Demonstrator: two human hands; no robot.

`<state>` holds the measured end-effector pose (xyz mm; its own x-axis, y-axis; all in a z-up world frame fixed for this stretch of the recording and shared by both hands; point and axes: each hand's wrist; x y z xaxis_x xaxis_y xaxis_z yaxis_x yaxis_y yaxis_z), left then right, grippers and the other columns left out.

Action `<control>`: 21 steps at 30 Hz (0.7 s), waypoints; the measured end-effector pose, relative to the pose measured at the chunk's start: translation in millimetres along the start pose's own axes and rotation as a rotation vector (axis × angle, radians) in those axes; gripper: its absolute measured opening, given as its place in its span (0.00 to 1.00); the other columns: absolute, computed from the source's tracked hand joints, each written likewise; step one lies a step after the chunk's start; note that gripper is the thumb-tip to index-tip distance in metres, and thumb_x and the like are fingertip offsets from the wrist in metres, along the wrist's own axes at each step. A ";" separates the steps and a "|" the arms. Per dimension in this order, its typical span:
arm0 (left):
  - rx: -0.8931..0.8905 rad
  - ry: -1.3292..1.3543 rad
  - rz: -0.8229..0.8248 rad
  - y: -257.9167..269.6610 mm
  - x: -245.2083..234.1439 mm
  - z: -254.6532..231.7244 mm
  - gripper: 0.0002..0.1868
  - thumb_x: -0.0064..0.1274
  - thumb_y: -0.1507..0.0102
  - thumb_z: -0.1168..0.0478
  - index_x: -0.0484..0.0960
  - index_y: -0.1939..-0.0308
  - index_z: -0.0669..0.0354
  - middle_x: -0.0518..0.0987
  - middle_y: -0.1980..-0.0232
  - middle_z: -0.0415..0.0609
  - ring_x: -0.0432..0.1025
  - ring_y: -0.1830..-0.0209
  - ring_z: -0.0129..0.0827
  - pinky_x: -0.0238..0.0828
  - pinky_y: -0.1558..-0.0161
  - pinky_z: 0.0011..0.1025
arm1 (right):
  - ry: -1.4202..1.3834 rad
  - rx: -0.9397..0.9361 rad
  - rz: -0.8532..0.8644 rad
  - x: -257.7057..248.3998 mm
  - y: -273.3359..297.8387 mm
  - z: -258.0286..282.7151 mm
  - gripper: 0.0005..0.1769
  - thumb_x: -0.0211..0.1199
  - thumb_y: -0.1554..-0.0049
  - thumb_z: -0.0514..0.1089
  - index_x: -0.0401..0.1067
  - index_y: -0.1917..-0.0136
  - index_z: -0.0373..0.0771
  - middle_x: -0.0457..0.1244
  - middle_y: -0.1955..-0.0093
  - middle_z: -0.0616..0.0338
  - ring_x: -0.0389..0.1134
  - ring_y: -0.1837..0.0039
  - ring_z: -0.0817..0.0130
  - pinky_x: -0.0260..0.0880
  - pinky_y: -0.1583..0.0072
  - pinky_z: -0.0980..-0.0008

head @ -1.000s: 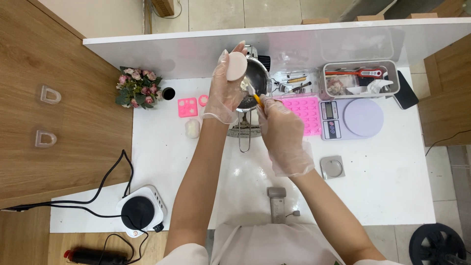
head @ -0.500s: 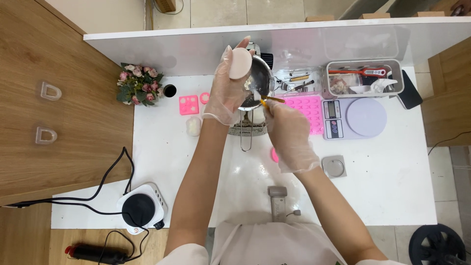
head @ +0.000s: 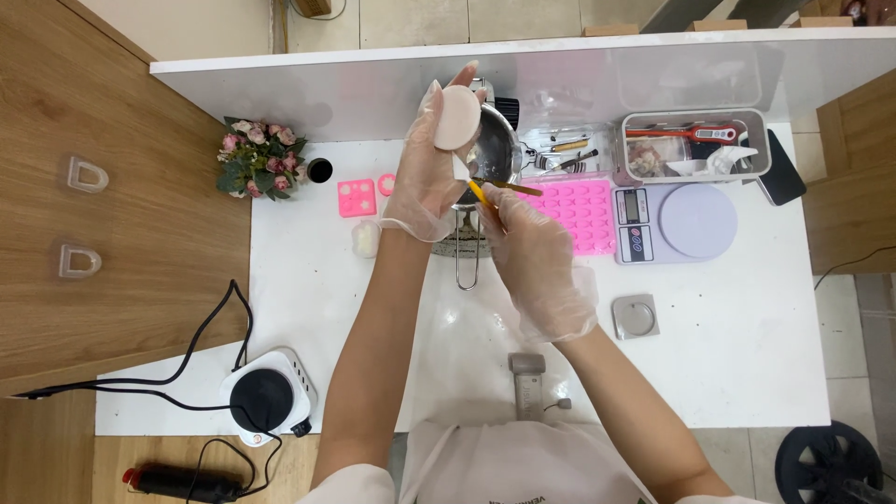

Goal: Refining a wax disc using a brush, placing it into a mold, and then using a heat gun and a pencil to shape it.

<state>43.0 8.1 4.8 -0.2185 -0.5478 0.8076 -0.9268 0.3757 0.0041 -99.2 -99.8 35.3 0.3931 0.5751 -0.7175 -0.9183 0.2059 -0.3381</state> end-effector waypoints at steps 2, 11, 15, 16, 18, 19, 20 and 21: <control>-0.022 0.012 -0.025 2.4 -0.3 -3.8 0.21 0.45 0.28 0.51 0.76 0.36 0.60 0.76 0.37 0.47 0.69 0.37 0.30 0.66 0.36 0.31 | 0.092 0.040 0.077 2.2 -2.3 -17.7 0.12 0.64 0.40 0.47 0.79 0.45 0.41 0.72 0.60 0.58 0.71 0.65 0.60 0.68 0.63 0.61; -0.112 0.079 -0.082 9.0 7.8 -15.5 0.22 0.44 0.28 0.53 0.73 0.35 0.61 0.75 0.34 0.41 0.71 0.44 0.30 0.65 0.49 0.29 | 0.111 -0.077 0.017 -6.1 -26.6 -18.8 0.11 0.65 0.39 0.44 0.78 0.45 0.37 0.73 0.57 0.59 0.71 0.65 0.64 0.66 0.65 0.66; -0.174 0.104 -0.089 6.4 1.2 -18.5 0.22 0.50 0.31 0.51 0.80 0.39 0.61 0.75 0.41 0.57 0.66 0.37 0.41 0.32 0.26 0.59 | 0.254 0.032 0.088 2.7 -29.0 -41.4 0.12 0.61 0.37 0.48 0.78 0.48 0.40 0.72 0.63 0.58 0.70 0.67 0.56 0.64 0.65 0.58; -0.175 0.103 -0.089 8.9 3.6 -18.8 0.22 0.50 0.31 0.51 0.80 0.39 0.61 0.75 0.41 0.57 0.66 0.37 0.41 0.32 0.26 0.59 | 0.253 0.033 0.089 -3.7 -30.3 -33.2 0.12 0.61 0.37 0.48 0.78 0.48 0.40 0.72 0.63 0.58 0.70 0.67 0.56 0.64 0.65 0.58; -0.141 0.106 -0.193 12.7 9.1 -18.7 0.22 0.44 0.30 0.55 0.68 0.34 0.61 0.73 0.32 0.44 0.60 0.28 0.46 0.50 0.23 0.50 | 0.145 -0.173 -0.008 -17.3 -34.5 -18.0 0.11 0.67 0.40 0.38 0.79 0.44 0.34 0.72 0.60 0.59 0.68 0.68 0.72 0.66 0.67 0.73; -0.143 0.107 -0.195 11.8 5.3 -16.2 0.22 0.44 0.30 0.55 0.68 0.34 0.61 0.73 0.32 0.44 0.60 0.28 0.46 0.50 0.23 0.50 | 0.145 -0.171 -0.006 -16.6 -32.6 -16.3 0.11 0.67 0.40 0.38 0.79 0.44 0.34 0.72 0.60 0.59 0.68 0.68 0.72 0.66 0.67 0.73; -0.134 0.098 -0.147 11.0 1.6 -13.8 0.21 0.45 0.29 0.55 0.70 0.36 0.60 0.75 0.34 0.44 0.63 0.36 0.41 0.53 0.28 0.46 | 0.140 -0.145 0.039 -16.1 -30.7 -14.6 0.10 0.65 0.39 0.41 0.79 0.45 0.36 0.72 0.60 0.59 0.69 0.68 0.67 0.66 0.66 0.68; -0.124 0.088 -0.097 8.7 -1.7 -12.1 0.19 0.45 0.28 0.54 0.72 0.37 0.60 0.76 0.36 0.43 0.66 0.44 0.37 0.55 0.32 0.42 | 0.135 -0.120 0.081 -15.4 -30.1 -12.8 0.10 0.64 0.39 0.44 0.79 0.46 0.38 0.73 0.59 0.58 0.70 0.67 0.62 0.65 0.66 0.64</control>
<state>39.1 21.4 10.5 -0.0972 -0.5200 0.8486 -0.8963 0.4164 0.1524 -77.0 -125.0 48.8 0.3280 0.4728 -0.8178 -0.9383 0.0628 -0.3400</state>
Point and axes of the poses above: each hand's wrist, its own y-axis away from the middle knuckle, its own x-axis out of the palm, z = x × y
